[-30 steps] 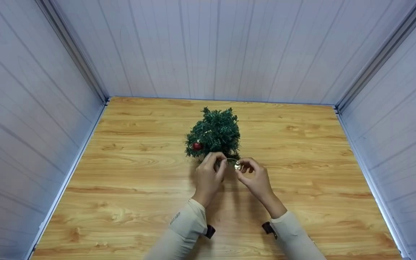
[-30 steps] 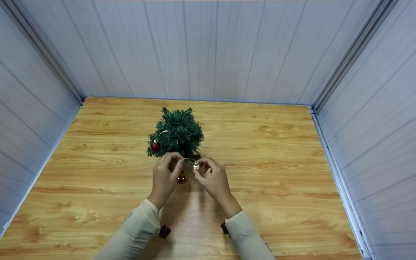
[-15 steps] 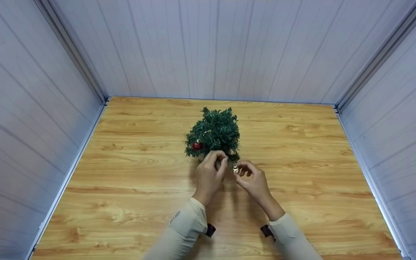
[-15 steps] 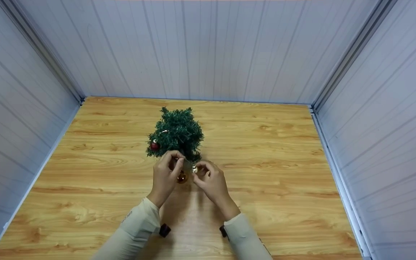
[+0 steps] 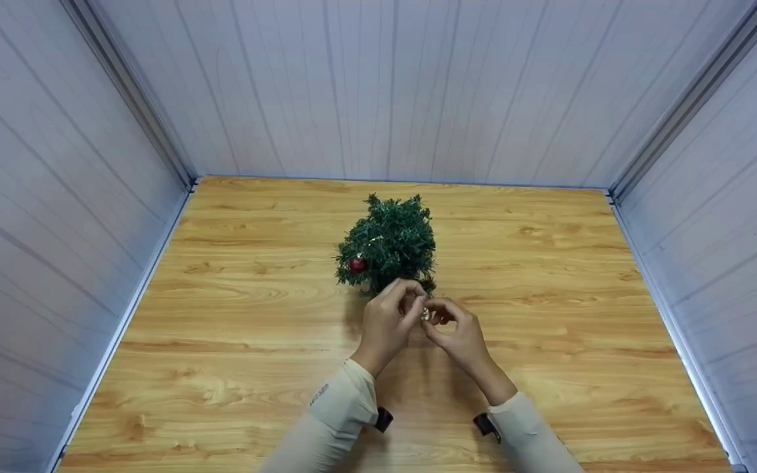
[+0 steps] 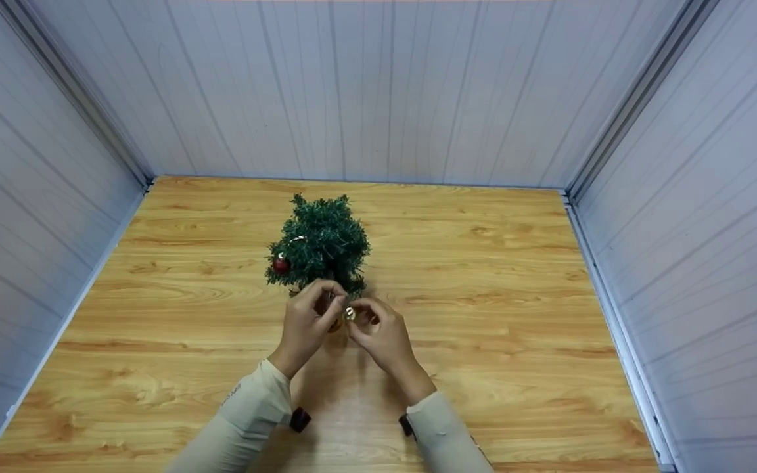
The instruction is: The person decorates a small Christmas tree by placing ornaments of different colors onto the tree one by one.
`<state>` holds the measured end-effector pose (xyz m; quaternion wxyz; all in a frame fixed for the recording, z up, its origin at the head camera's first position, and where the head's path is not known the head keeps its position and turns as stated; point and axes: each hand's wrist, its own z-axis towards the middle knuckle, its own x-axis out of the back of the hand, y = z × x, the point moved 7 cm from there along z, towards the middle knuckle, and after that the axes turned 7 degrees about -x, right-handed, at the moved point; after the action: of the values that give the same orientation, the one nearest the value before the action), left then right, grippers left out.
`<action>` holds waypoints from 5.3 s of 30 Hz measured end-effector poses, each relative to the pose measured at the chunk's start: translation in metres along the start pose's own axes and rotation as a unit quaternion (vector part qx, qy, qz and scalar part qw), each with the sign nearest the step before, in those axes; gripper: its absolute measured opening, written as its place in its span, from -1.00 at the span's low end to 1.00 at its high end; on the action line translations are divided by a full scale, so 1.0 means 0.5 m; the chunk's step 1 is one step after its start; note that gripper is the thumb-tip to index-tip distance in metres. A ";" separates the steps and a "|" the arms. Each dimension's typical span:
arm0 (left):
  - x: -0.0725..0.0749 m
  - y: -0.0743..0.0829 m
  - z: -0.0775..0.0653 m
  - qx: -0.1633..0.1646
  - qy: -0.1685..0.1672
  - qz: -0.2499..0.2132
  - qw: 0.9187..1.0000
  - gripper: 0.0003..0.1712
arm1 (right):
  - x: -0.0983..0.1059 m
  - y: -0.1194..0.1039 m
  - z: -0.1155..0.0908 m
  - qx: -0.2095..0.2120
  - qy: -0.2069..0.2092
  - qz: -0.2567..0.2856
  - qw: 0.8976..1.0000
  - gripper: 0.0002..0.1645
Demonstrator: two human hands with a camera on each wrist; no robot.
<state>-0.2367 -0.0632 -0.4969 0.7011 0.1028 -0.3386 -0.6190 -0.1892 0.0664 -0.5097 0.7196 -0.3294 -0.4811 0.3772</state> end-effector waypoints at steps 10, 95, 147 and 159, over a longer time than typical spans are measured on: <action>-0.004 -0.005 -0.002 0.007 0.002 0.001 1.000 -0.83 | 0.011 -0.001 0.006 -0.015 -0.004 -0.005 1.000 -0.71; -0.002 -0.012 0.019 0.029 -0.022 0.000 0.999 -0.92 | 0.036 -0.079 0.062 0.024 0.052 0.006 0.998 -0.92; 0.048 0.020 0.133 0.067 -0.003 0.015 0.998 -0.94 | 0.066 -0.147 0.137 0.011 0.058 0.065 0.996 -0.94; 0.052 0.011 0.148 0.077 0.007 0.007 0.997 -0.97 | 0.056 -0.109 0.164 -0.010 0.061 0.092 0.994 -0.95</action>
<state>-0.2770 -0.0662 -0.4292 0.6976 0.1582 -0.3812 -0.5857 -0.2468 0.0721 -0.4254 0.7064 -0.4019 -0.4081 0.4158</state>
